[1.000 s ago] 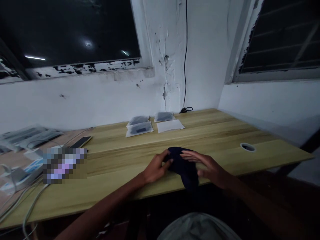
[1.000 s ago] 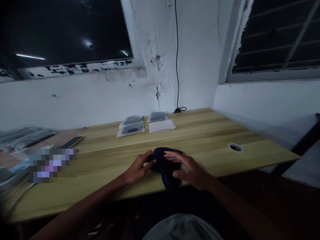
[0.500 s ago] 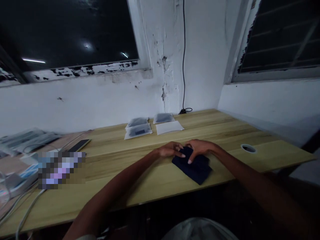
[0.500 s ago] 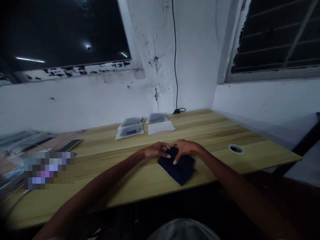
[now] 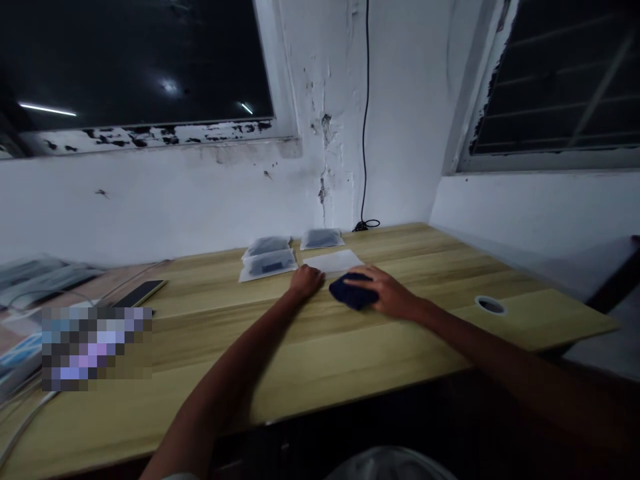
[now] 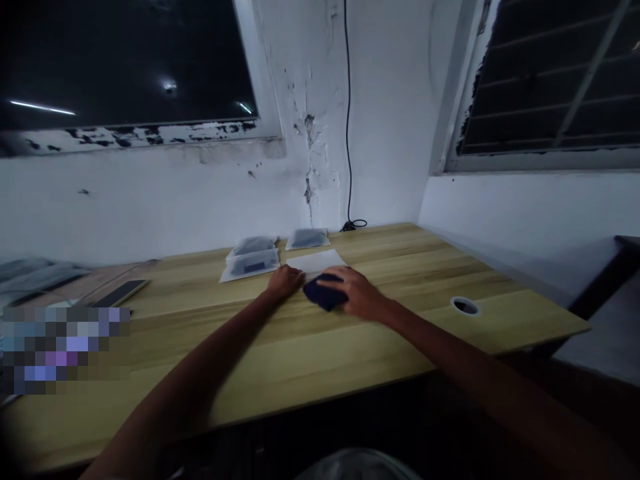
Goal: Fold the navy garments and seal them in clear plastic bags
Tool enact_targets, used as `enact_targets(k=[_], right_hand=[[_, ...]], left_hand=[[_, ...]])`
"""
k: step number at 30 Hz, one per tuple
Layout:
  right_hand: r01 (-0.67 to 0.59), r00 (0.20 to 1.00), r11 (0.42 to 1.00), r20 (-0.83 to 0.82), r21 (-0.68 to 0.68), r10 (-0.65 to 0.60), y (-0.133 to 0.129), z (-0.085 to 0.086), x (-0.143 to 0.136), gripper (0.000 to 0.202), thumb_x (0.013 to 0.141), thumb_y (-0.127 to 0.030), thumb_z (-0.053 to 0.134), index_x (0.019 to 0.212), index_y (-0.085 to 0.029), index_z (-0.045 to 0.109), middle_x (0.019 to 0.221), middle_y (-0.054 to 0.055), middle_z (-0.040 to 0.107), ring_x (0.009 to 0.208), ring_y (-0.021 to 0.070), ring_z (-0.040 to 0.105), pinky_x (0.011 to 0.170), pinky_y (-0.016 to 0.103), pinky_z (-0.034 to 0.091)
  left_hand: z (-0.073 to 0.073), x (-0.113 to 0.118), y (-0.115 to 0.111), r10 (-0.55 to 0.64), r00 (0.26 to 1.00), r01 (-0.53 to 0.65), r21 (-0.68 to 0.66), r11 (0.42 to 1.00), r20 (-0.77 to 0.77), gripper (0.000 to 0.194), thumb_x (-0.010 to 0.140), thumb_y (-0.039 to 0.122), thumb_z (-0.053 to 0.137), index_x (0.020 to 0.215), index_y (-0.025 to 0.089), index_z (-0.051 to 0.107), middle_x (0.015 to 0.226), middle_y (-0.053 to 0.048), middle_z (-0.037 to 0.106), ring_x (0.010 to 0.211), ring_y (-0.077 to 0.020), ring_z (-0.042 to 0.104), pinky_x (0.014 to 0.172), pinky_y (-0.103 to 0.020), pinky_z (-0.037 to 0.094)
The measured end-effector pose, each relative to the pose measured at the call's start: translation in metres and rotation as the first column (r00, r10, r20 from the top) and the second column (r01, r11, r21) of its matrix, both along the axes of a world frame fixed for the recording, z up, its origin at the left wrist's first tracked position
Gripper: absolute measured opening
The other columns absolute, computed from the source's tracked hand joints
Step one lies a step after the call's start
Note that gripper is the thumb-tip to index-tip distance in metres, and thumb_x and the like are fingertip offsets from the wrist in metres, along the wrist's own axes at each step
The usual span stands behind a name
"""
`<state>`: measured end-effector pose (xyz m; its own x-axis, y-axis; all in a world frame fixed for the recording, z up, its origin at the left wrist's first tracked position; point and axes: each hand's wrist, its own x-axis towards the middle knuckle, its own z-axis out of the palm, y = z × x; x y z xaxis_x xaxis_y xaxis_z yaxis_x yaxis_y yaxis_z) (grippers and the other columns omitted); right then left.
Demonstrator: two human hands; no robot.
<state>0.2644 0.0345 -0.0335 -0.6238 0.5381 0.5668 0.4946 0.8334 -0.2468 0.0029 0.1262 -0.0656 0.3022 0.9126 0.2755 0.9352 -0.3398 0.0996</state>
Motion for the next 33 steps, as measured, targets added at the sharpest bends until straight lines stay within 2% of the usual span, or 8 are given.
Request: enact_targets(k=[2, 6, 12, 16, 18, 27, 30, 33], right_hand=[[-0.072, 0.981, 0.997, 0.183, 0.039, 0.064, -0.010, -0.025, -0.012, 0.075, 0.065, 0.004, 0.051, 0.135, -0.022, 0.054, 0.143, 0.012, 0.050, 0.133, 0.0250, 0.045, 0.109, 0.046, 0.038], [0.032, 0.960, 0.995, 0.274, 0.098, -0.058, -0.037, -0.049, -0.037, 0.072, 0.074, 0.005, 0.043, 0.143, -0.016, 0.043, 0.137, 0.015, 0.056, 0.124, 0.0233, 0.055, 0.103, 0.040, 0.048], [-0.173, 0.972, 0.927, 0.210, 0.334, 0.106, -0.073, -0.020, -0.059, 0.052, 0.091, -0.007, 0.043, 0.142, -0.019, 0.046, 0.142, 0.014, 0.052, 0.130, 0.0245, 0.049, 0.107, 0.044, 0.044], [-0.535, 0.838, 0.778, 0.324, 0.330, 0.439, -0.058, -0.004, -0.063, 0.046, 0.095, -0.013, 0.047, 0.138, -0.029, 0.050, 0.143, 0.003, 0.052, 0.137, 0.0173, 0.041, 0.112, 0.039, 0.039], [-0.565, 0.809, 0.782, 0.362, 0.263, 0.463, -0.039, -0.007, -0.062, 0.045, 0.095, -0.011, 0.045, 0.136, -0.029, 0.052, 0.141, 0.003, 0.054, 0.135, 0.0161, 0.044, 0.111, 0.038, 0.040], [-0.145, 0.948, 0.988, 0.280, -0.043, 0.151, 0.009, -0.040, -0.027, 0.052, 0.091, -0.005, 0.040, 0.139, -0.022, 0.049, 0.142, 0.008, 0.053, 0.132, 0.0176, 0.047, 0.110, 0.039, 0.040], [0.152, 0.967, 0.983, 0.221, -0.104, -0.126, 0.015, -0.042, -0.034, 0.040, 0.089, -0.008, 0.043, 0.124, -0.014, 0.061, 0.125, 0.015, 0.065, 0.117, 0.0248, 0.060, 0.103, 0.042, 0.045], [0.247, 0.964, 0.946, 0.158, -0.211, -0.216, 0.023, -0.041, -0.053, 0.026, 0.089, -0.015, 0.047, 0.102, -0.012, 0.070, 0.097, 0.016, 0.073, 0.100, 0.0295, 0.066, 0.095, 0.043, 0.046]], left_hand=[[-0.003, -0.002, -0.019, -0.004, 1.000, 0.004, 0.034, 0.999, 0.011, 0.031, 0.094, 0.033, 0.043, 0.101, 0.016, 0.069, 0.098, -0.013, 0.069, 0.092, -0.0238, 0.065, 0.081, -0.032, 0.047], [-0.008, -0.011, -0.050, -0.110, 0.994, 0.109, 0.076, 0.991, 0.009, 0.024, 0.090, 0.024, 0.052, 0.111, 0.016, 0.061, 0.099, -0.012, 0.069, 0.090, -0.0230, 0.065, 0.079, -0.031, 0.048], [-0.002, -0.020, -0.060, -0.529, 0.849, 0.523, 0.139, 0.841, 0.006, 0.016, 0.091, 0.021, 0.053, 0.098, 0.017, 0.066, 0.110, -0.009, 0.068, 0.106, -0.0212, 0.061, 0.093, -0.033, 0.048], [0.001, -0.020, -0.061, -0.657, 0.750, 0.643, 0.152, 0.751, 0.077, 0.027, 0.096, 0.024, 0.044, 0.110, 0.014, 0.065, 0.115, -0.009, 0.068, 0.108, -0.0215, 0.061, 0.097, -0.036, 0.047], [0.000, -0.020, -0.061, -0.660, 0.745, 0.642, 0.166, 0.749, 0.097, 0.030, 0.097, 0.026, 0.042, 0.115, 0.015, 0.063, 0.121, -0.008, 0.066, 0.113, -0.0227, 0.060, 0.101, -0.038, 0.045], [-0.001, -0.007, -0.059, -0.641, 0.767, 0.626, 0.241, 0.742, -0.017, 0.043, 0.093, 0.019, 0.046, 0.136, 0.014, 0.049, 0.137, -0.016, 0.054, 0.123, -0.0263, 0.051, 0.102, -0.045, 0.040], [-0.001, 0.013, -0.073, -0.620, 0.778, 0.621, 0.264, 0.738, -0.100, 0.047, 0.092, 0.013, 0.042, 0.140, 0.011, 0.044, 0.141, -0.016, 0.051, 0.125, -0.0286, 0.048, 0.099, -0.046, 0.040], [-0.003, 0.029, -0.086, -0.604, 0.788, 0.607, 0.326, 0.725, -0.124, 0.051, 0.090, 0.011, 0.041, 0.141, 0.009, 0.040, 0.143, -0.016, 0.048, 0.127, -0.0294, 0.045, 0.099, -0.046, 0.038]])
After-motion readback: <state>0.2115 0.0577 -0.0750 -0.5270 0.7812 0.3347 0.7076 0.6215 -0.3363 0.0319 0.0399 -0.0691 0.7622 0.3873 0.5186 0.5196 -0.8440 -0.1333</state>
